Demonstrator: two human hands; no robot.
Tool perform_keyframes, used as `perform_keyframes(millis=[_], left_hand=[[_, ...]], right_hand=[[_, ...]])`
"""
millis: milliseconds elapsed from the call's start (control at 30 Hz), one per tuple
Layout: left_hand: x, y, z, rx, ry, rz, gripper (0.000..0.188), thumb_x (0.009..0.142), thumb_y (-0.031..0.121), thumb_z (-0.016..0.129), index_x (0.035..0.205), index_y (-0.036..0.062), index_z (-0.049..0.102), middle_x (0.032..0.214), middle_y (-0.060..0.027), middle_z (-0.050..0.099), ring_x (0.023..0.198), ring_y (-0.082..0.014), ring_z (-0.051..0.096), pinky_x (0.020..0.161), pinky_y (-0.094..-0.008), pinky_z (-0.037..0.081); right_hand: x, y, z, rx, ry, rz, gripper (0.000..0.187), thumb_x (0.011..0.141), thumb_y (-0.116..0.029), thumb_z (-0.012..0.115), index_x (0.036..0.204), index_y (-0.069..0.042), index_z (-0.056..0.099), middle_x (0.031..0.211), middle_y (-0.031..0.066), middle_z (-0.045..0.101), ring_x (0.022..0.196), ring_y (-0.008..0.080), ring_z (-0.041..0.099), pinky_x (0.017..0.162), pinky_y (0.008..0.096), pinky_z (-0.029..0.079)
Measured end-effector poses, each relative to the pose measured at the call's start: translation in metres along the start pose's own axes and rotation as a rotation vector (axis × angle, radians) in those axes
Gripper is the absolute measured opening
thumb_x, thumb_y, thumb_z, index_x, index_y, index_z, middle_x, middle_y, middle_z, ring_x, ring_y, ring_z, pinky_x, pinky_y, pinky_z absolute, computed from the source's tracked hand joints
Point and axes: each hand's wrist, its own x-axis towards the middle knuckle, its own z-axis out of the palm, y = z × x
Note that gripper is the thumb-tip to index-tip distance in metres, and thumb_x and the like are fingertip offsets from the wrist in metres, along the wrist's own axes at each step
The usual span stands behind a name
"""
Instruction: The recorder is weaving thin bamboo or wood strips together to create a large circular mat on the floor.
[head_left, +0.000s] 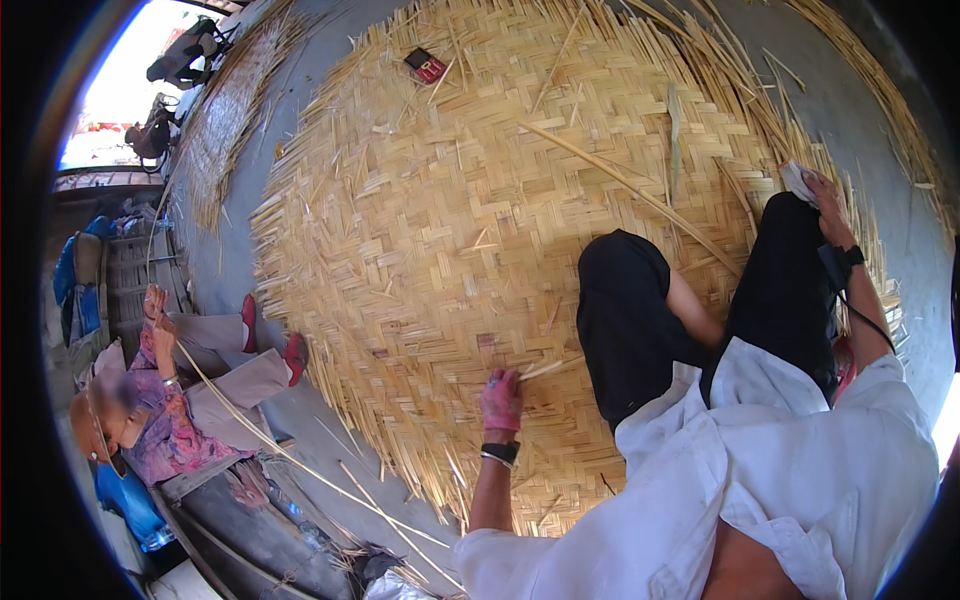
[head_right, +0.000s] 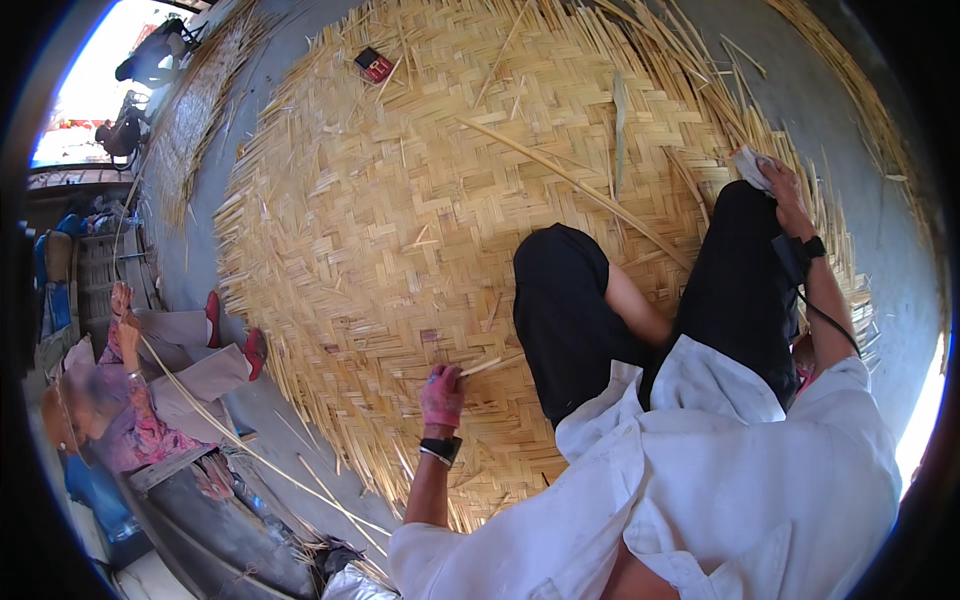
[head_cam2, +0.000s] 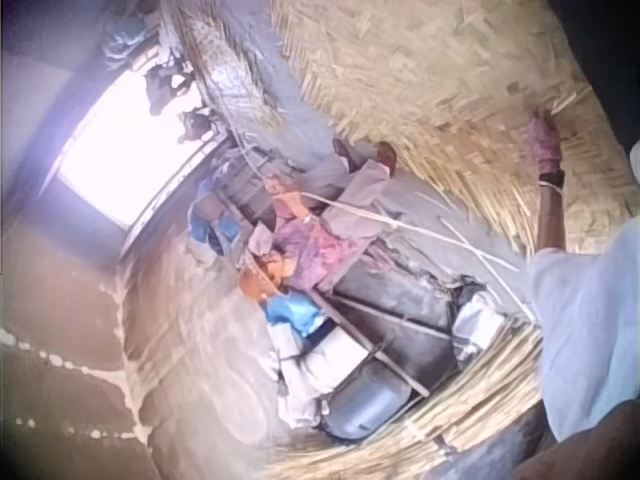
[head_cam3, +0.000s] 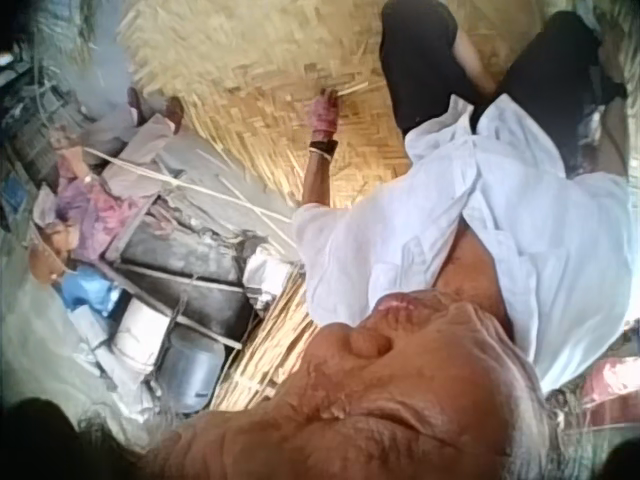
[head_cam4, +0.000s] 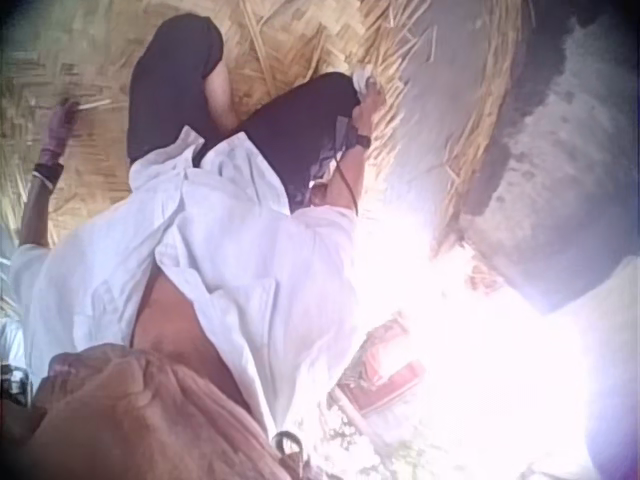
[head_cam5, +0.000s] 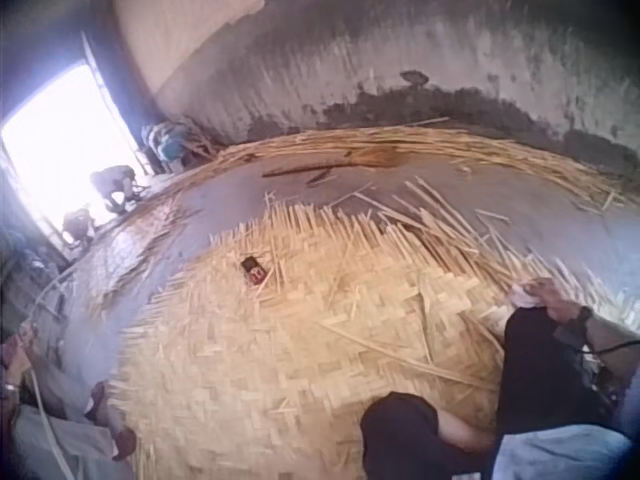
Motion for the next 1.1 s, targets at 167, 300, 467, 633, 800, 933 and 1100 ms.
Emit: perform_keyframes(millis=[167,300,467,633,800,933,1100], left_hand=[[-0.039,0.034,-0.015,-0.113,0.068,-0.177,0.054,0.062,0.015,0.073,0.112,0.0143,0.053,0.105,-0.0099,0.055,0.101,-0.0314,0.051,0.081,-0.0380,0.045],[-0.013,0.036,-0.041,-0.143,0.330,-0.125,0.075,0.053,0.026,0.081,0.120,0.0159,0.048,0.119,-0.0123,0.047,0.115,-0.0331,0.041,0.093,-0.0416,0.037],[-0.003,0.064,-0.003,0.168,0.017,-0.011,0.074,0.055,0.023,0.079,0.121,0.0193,0.047,0.130,-0.0091,0.037,0.123,-0.0320,0.031,0.091,-0.0539,0.030],[-0.047,0.057,0.039,0.083,0.187,0.061,0.052,0.063,0.010,0.063,0.112,0.0187,0.049,0.102,-0.0050,0.050,0.097,-0.0292,0.049,0.076,-0.0409,0.041],[-0.076,0.048,0.062,0.091,0.374,-0.240,0.031,0.076,0.005,0.053,0.105,0.0128,0.049,0.091,-0.0101,0.054,0.083,-0.0309,0.053,0.069,-0.0413,0.045],[-0.112,0.016,0.059,0.043,0.647,-0.451,0.031,0.077,0.004,0.053,0.107,0.0103,0.048,0.092,-0.0124,0.056,0.079,-0.0312,0.055,0.067,-0.0412,0.045],[-0.181,-0.059,0.046,-0.574,0.910,-0.789,0.015,0.085,0.008,0.052,0.099,0.0038,0.054,0.102,-0.0112,0.053,0.087,-0.0213,0.054,0.071,-0.0318,0.047]], right_hand=[[0.000,0.000,0.002,-0.019,-0.033,0.005,0.040,0.083,-0.028,0.060,0.110,0.001,0.055,0.099,0.0051,0.061,0.090,0.0121,0.056,0.083,0.0238,0.040],[-0.003,-0.006,0.000,0.015,0.051,-0.023,0.040,0.082,-0.028,0.061,0.110,0.000,0.056,0.098,0.0048,0.061,0.089,0.0126,0.056,0.083,0.0240,0.040],[-0.022,-0.013,-0.014,0.005,0.001,0.008,0.044,0.083,-0.027,0.058,0.119,-0.001,0.050,0.111,0.0096,0.057,0.104,0.0194,0.052,0.091,0.0284,0.037],[-0.043,-0.006,-0.034,-0.487,0.130,-0.528,0.040,0.084,-0.026,0.058,0.114,0.001,0.054,0.110,0.0085,0.056,0.100,0.0150,0.051,0.089,0.0259,0.037],[-0.020,0.005,-0.056,-0.848,0.032,-0.649,0.063,0.083,-0.048,0.039,0.125,-0.001,0.044,0.125,0.0161,0.045,0.117,0.0272,0.039,0.100,0.0354,0.027],[0.002,0.010,-0.068,-0.768,-0.107,-0.558,0.084,0.082,-0.068,0.022,0.131,-0.002,0.037,0.131,0.0198,0.041,0.124,0.0352,0.033,0.105,0.0412,0.022],[0.001,0.008,-0.079,-1.031,-0.168,-0.853,0.085,0.082,-0.068,0.023,0.130,0.001,0.037,0.131,0.0188,0.041,0.125,0.0338,0.033,0.105,0.0404,0.020]])
